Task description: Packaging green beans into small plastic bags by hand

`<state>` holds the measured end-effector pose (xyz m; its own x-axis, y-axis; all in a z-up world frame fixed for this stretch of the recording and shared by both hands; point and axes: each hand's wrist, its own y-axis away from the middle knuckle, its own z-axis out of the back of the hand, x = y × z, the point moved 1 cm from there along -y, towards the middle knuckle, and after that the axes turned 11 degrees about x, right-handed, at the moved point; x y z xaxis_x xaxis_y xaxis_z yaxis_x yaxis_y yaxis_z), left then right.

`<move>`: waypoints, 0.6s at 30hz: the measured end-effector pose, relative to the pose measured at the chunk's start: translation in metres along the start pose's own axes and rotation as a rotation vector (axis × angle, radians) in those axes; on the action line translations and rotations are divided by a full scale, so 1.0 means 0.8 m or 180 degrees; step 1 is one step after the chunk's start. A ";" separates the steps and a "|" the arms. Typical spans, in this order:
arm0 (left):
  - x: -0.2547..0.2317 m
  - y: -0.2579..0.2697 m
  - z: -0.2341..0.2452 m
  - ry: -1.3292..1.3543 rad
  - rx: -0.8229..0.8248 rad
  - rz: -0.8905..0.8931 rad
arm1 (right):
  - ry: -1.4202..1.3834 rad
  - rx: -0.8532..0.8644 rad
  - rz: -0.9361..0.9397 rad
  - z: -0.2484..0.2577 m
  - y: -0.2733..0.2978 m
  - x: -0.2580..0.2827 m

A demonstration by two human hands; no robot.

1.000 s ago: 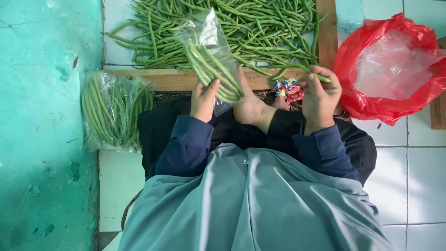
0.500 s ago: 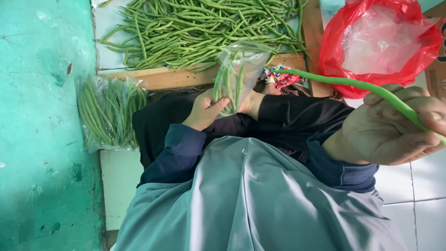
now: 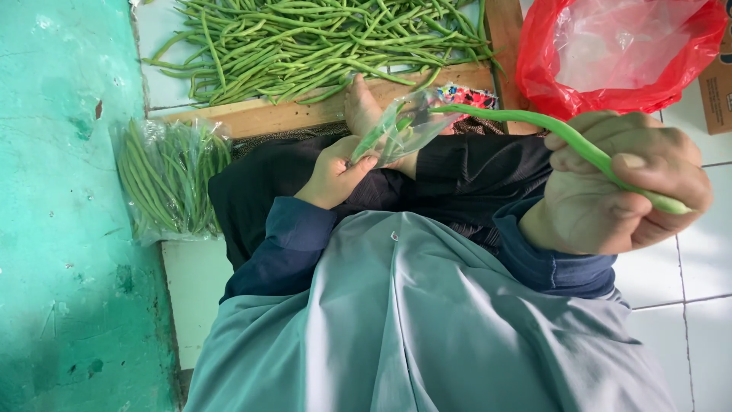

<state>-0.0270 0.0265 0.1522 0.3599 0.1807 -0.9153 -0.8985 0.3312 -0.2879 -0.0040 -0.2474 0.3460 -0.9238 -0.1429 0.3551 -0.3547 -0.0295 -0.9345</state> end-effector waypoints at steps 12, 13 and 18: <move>0.000 0.005 0.005 -0.0175 -0.0072 -0.0099 | 0.0650 0.1606 -0.1113 -0.014 0.004 -0.008; -0.002 0.006 0.005 -0.0166 -0.0078 -0.0091 | 0.0646 0.1615 -0.1122 -0.017 0.002 -0.009; -0.008 0.005 0.006 -0.0255 -0.0055 -0.0208 | 0.1058 0.2159 -0.0766 -0.033 -0.003 -0.016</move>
<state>-0.0316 0.0315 0.1581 0.4361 0.2328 -0.8693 -0.8765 0.3288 -0.3516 0.0047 -0.2194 0.3444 -0.8654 0.2439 0.4377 -0.4839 -0.6337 -0.6035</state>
